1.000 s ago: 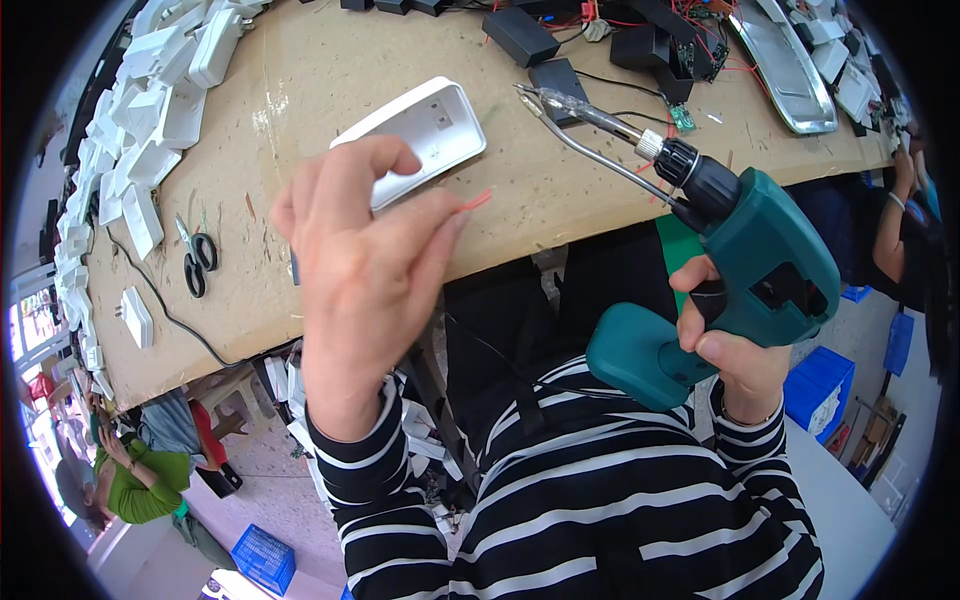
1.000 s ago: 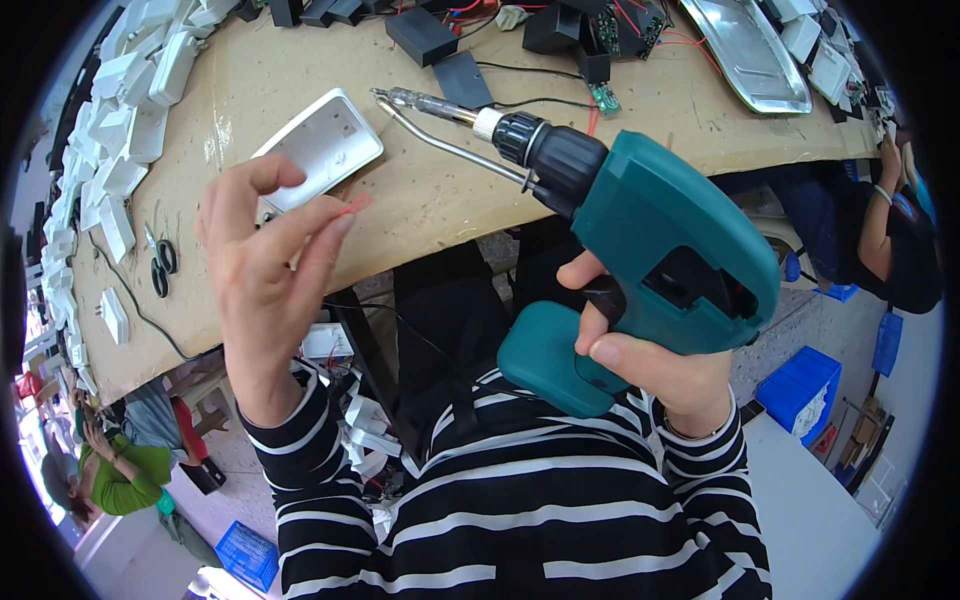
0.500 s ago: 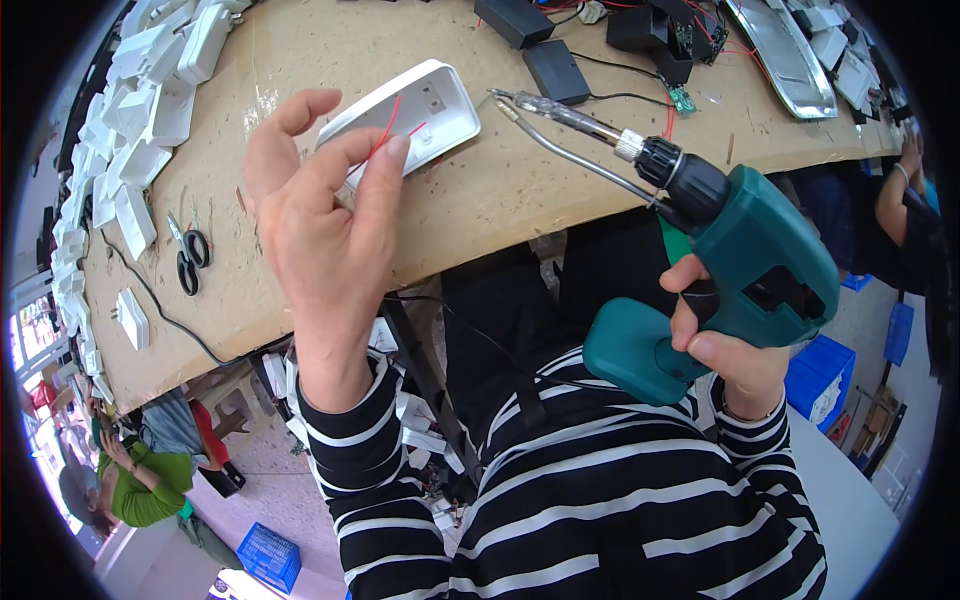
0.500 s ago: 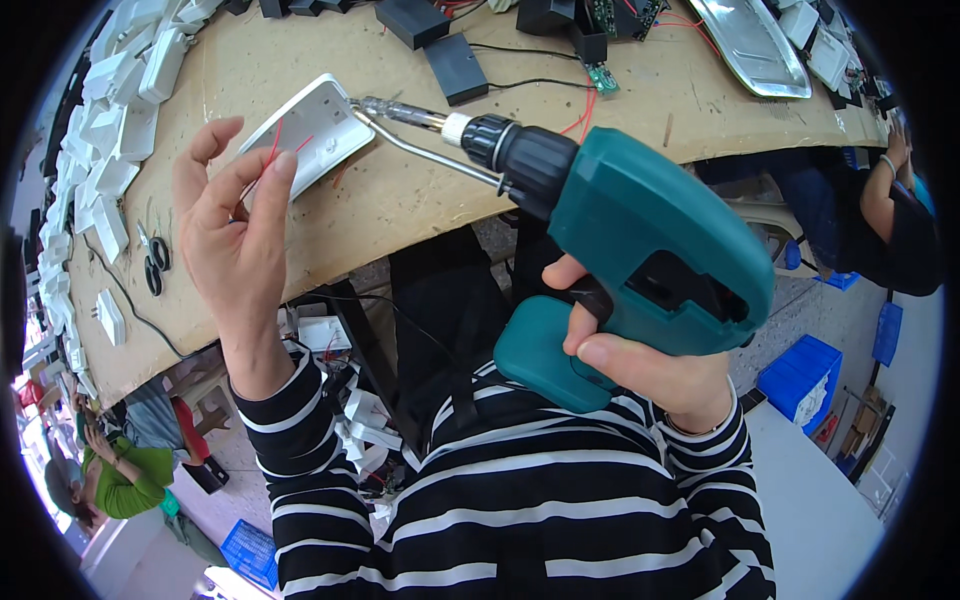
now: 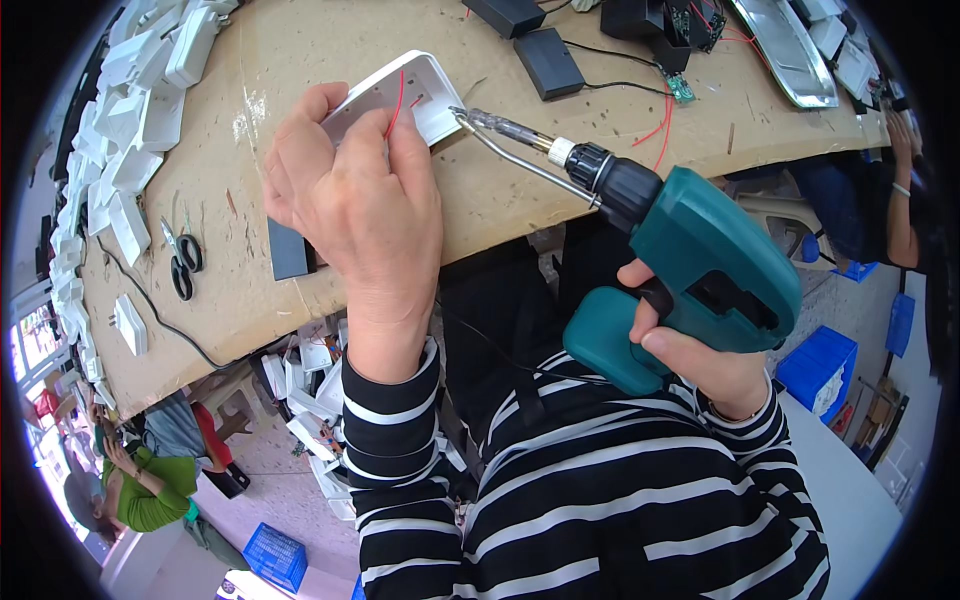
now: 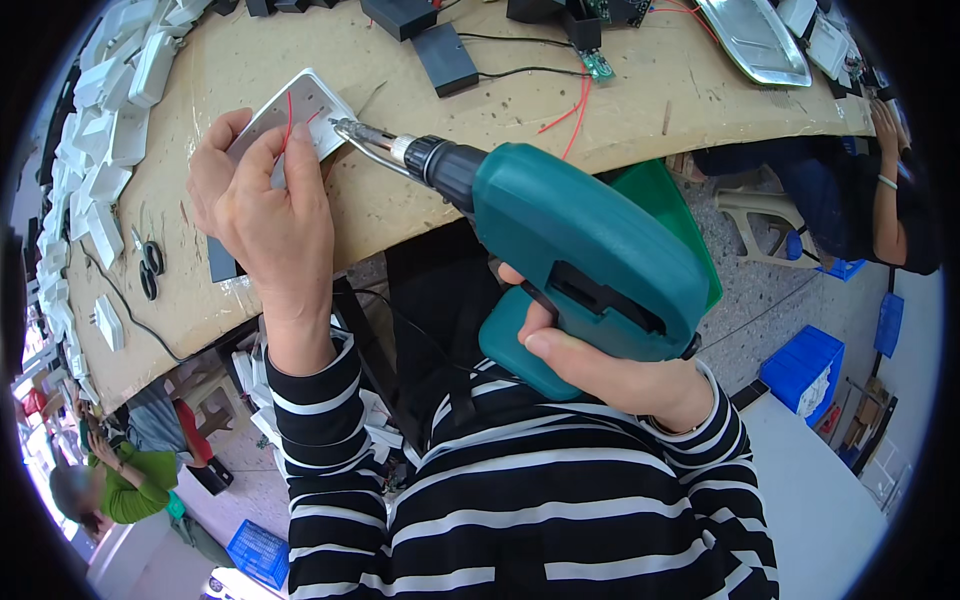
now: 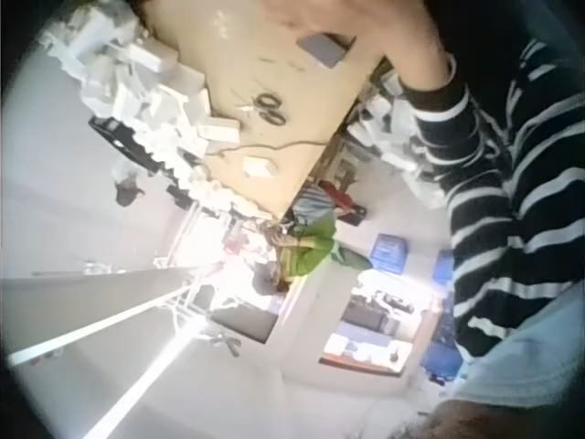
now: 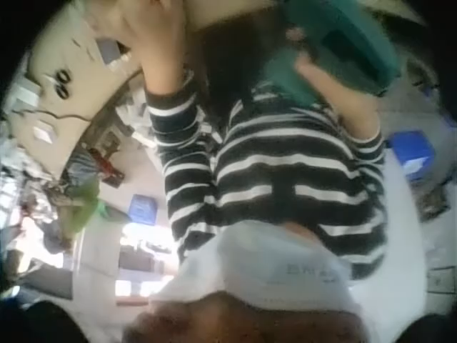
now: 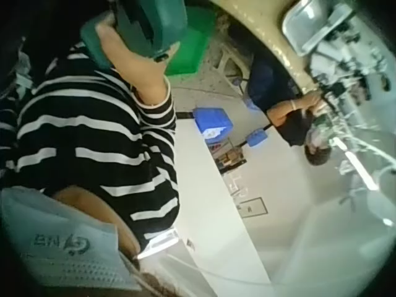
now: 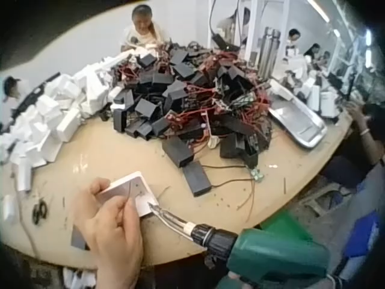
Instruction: Soldering wires or electronic components into small white plastic housings using a handheld soldering gun at a workstation.
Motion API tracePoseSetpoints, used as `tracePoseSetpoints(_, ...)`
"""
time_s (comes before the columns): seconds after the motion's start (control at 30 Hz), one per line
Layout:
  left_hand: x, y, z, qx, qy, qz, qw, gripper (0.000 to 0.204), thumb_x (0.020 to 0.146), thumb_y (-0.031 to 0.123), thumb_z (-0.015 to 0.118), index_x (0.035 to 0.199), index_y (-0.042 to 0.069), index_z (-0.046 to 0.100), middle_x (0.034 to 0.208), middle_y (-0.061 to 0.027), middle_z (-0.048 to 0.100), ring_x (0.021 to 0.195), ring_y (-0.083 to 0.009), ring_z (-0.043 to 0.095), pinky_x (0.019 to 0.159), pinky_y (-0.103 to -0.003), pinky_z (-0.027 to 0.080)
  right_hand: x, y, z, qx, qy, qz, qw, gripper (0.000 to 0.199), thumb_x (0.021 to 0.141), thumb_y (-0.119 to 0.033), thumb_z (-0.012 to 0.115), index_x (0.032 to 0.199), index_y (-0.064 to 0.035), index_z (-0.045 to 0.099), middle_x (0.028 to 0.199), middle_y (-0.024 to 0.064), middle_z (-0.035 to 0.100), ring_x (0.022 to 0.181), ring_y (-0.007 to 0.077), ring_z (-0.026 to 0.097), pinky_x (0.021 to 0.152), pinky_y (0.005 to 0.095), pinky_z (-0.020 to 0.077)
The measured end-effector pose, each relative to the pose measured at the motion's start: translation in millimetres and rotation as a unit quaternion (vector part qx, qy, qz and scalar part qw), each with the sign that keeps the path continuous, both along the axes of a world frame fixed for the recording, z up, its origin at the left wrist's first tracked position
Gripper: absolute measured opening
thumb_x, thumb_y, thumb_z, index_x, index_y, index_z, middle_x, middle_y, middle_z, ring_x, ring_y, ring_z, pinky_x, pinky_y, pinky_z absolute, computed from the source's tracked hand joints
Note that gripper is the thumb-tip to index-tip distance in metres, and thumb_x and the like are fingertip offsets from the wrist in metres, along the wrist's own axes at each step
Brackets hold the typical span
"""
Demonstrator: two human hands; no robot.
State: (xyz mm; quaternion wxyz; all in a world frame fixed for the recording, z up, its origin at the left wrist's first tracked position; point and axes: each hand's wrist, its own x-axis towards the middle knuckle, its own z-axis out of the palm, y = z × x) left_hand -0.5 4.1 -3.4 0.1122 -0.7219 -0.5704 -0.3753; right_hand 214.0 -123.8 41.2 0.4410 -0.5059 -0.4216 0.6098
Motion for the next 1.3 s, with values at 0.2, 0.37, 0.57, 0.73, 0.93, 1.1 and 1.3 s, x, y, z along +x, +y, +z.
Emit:
tracePoseSetpoints(0.2, 3, 2, -3, 0.006, 0.003, 0.017, 1.000, 0.009, 0.073, 0.012, 0.065, 0.079, 0.006, 0.069, 0.111, -0.0075, 0.055, 0.103, -0.0280, 0.049, 0.088, -0.041, 0.032, 5, 1, -6, 0.041, -0.011, 0.060, 0.997, 0.064, 0.075, 0.006, 0.065, 0.133, 0.0012, 0.038, 0.114, 0.0217, 0.056, 0.080, 0.0175, 0.062, 0.072, 0.0298, 0.0525)
tracePoseSetpoints(0.37, 4, 2, -4, 0.015, 0.006, 0.019, 1.000, 0.009, 0.073, 0.011, 0.065, 0.079, 0.005, 0.069, 0.111, -0.0080, 0.055, 0.104, -0.0291, 0.048, 0.086, -0.041, 0.032, 4, 3, -6, 0.045, -0.012, 0.063, 0.997, 0.065, 0.075, 0.006, 0.065, 0.134, 0.0010, 0.037, 0.115, 0.0220, 0.056, 0.079, 0.0174, 0.061, 0.072, 0.0300, 0.0527)
tracePoseSetpoints(0.57, 5, -1, -2, 0.004, 0.016, 0.024, 1.000, 0.008, 0.071, 0.010, 0.066, 0.076, 0.005, 0.068, 0.112, -0.0078, 0.054, 0.105, -0.0293, 0.046, 0.085, -0.041, 0.032, -3, 3, -3, 0.024, -0.018, 0.025, 0.999, 0.066, 0.075, 0.006, 0.066, 0.135, 0.0000, 0.037, 0.115, 0.0216, 0.056, 0.080, 0.0174, 0.062, 0.073, 0.0301, 0.0529)
tracePoseSetpoints(0.73, 6, -1, -3, 0.009, 0.021, 0.021, 1.000, 0.008, 0.070, 0.009, 0.065, 0.075, 0.004, 0.068, 0.113, -0.0074, 0.054, 0.106, -0.0289, 0.046, 0.085, -0.041, 0.032, -7, 7, 0, 0.023, -0.036, 0.017, 0.999, 0.068, 0.075, 0.004, 0.067, 0.135, -0.0003, 0.036, 0.115, 0.0208, 0.057, 0.081, 0.0171, 0.062, 0.074, 0.0299, 0.0531)
tracePoseSetpoints(0.93, 5, 0, -3, 0.010, 0.015, 0.018, 1.000, 0.008, 0.069, 0.008, 0.065, 0.075, 0.003, 0.068, 0.113, -0.0078, 0.054, 0.107, -0.0289, 0.045, 0.087, -0.042, 0.032, -19, 16, 2, 0.042, -0.002, -0.031, 0.999, 0.049, 0.077, -0.001, 0.073, 0.121, 0.0027, 0.053, 0.109, 0.0147, 0.062, 0.080, 0.0121, 0.062, 0.073, 0.0250, 0.0530)
tracePoseSetpoints(1.1, 5, -1, -3, 0.012, 0.014, 0.012, 1.000, 0.007, 0.069, 0.008, 0.066, 0.075, 0.003, 0.067, 0.114, -0.0078, 0.053, 0.107, -0.0290, 0.045, 0.087, -0.042, 0.032, -22, 21, 2, 0.046, -0.016, -0.034, 0.998, 0.047, 0.077, -0.002, 0.074, 0.119, 0.0024, 0.054, 0.107, 0.0134, 0.063, 0.079, 0.0116, 0.062, 0.073, 0.0246, 0.0526)
tracePoseSetpoints(1.3, 4, -1, -4, 0.009, 0.013, 0.010, 1.000, 0.007, 0.069, 0.007, 0.066, 0.074, 0.003, 0.066, 0.115, -0.0078, 0.053, 0.107, -0.0290, 0.045, 0.087, -0.042, 0.032, -21, 24, 5, 0.019, -0.071, 0.009, 0.997, 0.061, 0.079, -0.009, 0.071, 0.132, -0.0026, 0.043, 0.110, 0.0151, 0.059, 0.081, 0.0160, 0.062, 0.074, 0.0298, 0.0521)
